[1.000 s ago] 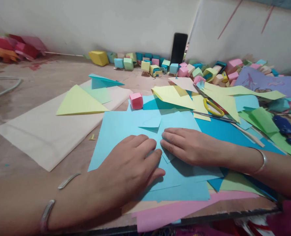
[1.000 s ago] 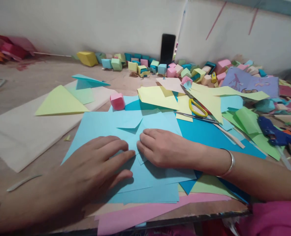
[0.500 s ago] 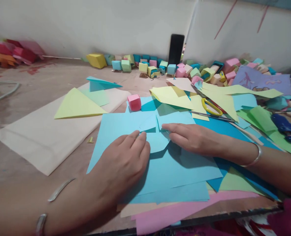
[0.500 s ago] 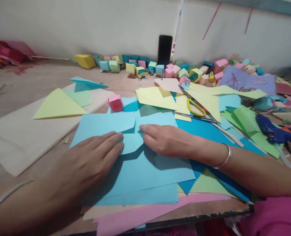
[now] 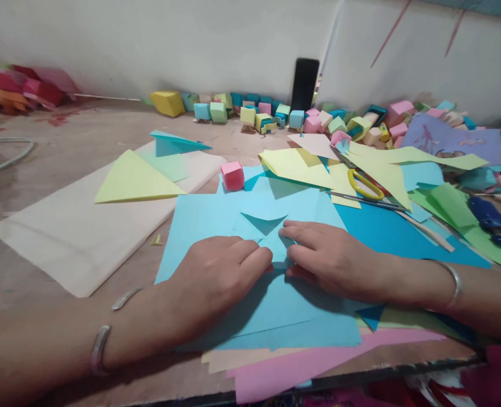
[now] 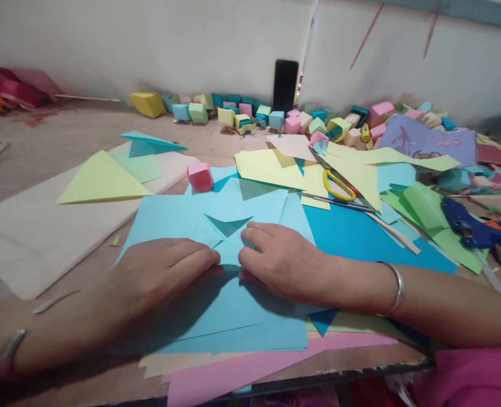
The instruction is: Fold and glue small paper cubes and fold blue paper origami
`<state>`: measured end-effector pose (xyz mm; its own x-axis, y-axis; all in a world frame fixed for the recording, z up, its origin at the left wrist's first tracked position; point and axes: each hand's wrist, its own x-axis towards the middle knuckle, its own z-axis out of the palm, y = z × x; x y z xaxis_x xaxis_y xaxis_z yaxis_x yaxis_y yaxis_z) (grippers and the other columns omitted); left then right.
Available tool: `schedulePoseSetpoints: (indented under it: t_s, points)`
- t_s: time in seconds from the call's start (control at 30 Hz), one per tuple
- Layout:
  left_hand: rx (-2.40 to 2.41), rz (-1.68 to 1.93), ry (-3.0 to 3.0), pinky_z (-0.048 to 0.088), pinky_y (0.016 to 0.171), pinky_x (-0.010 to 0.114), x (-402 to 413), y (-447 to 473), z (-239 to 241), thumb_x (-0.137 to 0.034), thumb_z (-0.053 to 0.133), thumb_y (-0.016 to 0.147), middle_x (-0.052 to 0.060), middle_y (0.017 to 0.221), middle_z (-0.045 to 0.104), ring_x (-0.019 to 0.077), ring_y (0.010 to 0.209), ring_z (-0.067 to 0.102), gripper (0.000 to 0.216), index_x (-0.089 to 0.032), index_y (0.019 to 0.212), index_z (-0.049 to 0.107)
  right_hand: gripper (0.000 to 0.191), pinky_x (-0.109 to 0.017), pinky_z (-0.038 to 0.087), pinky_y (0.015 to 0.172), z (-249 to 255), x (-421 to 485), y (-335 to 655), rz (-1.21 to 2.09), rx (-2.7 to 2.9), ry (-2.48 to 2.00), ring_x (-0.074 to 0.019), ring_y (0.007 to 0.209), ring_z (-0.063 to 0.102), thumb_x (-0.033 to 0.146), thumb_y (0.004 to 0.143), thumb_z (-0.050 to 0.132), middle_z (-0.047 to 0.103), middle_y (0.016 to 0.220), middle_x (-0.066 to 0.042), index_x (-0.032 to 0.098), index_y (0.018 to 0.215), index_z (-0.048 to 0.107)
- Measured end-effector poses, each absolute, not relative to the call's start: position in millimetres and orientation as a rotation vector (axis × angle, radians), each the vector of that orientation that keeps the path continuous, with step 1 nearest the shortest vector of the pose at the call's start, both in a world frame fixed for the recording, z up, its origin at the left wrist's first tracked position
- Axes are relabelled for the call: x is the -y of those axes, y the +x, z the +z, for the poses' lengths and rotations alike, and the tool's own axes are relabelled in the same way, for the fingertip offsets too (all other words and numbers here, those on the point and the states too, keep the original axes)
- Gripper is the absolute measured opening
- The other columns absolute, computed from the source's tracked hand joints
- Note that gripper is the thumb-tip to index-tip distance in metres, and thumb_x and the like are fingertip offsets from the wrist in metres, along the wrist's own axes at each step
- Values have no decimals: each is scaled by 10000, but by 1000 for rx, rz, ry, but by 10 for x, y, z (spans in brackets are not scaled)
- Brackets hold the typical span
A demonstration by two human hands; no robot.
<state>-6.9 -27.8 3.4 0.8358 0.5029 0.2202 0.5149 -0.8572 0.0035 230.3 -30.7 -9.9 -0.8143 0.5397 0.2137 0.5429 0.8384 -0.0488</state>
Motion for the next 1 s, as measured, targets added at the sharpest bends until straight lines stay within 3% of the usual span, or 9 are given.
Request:
schedulePoseSetpoints:
  t_s: [0.1,0.27,0.43,0.6,0.7,0.8,0.87,1.0]
  points:
    - [971,-371,-2990,340,553,284,265,-58,-21,-278,470,967,17,700,578,159,607,499,242,-172,773,568,210,-404,522,801,-136,275,2306,18,2779,-906,-242,957,602,119,928,453,656,1020,-163,129,797,617]
    - [1149,-184,-3078,322,548,281,291,-45,24,-254,520,923,24,691,572,165,604,511,246,-171,703,594,241,-424,508,867,-88,288,2306,61,2782,-937,-242,992,598,128,934,421,664,1046,-155,145,788,612]
    - [1246,-301,-3190,298,512,246,236,-49,-27,-248,560,912,-20,624,544,112,521,443,247,-165,680,575,341,-523,470,973,-94,348,2279,16,2748,-888,-316,1109,590,360,983,427,660,1100,-208,102,912,639]
    - [1136,-473,-3140,383,592,269,242,-45,-16,-336,571,925,20,763,594,157,665,521,199,-166,824,593,259,-478,486,982,-166,320,2270,53,2694,-918,-298,1161,583,148,950,421,646,1173,-206,117,798,628]
    - [1107,-283,-3060,413,633,313,315,-40,74,-312,566,917,78,866,596,209,763,533,183,-152,832,580,246,-453,508,962,-147,302,2266,149,2672,-952,-291,1176,567,156,943,430,632,1184,-208,119,795,622]
    - [1049,-47,-3135,395,595,305,399,-56,167,-233,486,932,82,881,590,191,719,507,151,-160,821,557,244,-472,510,948,-117,299,2259,224,2662,-987,-294,1170,553,174,944,437,624,1171,-204,130,779,610]
    - [1033,11,-3167,389,577,296,440,-73,210,-223,534,881,74,894,592,184,701,494,67,-163,904,552,228,-483,506,940,-111,299,2254,267,2652,-1000,-297,1164,546,174,940,445,614,1174,-208,129,789,610]
    - [1061,206,-3210,409,587,281,471,-75,266,-249,673,714,57,925,600,188,734,502,299,-180,974,541,197,-484,495,943,-121,298,2246,328,2636,-1040,-295,1161,537,166,925,461,592,1191,-202,133,801,610]
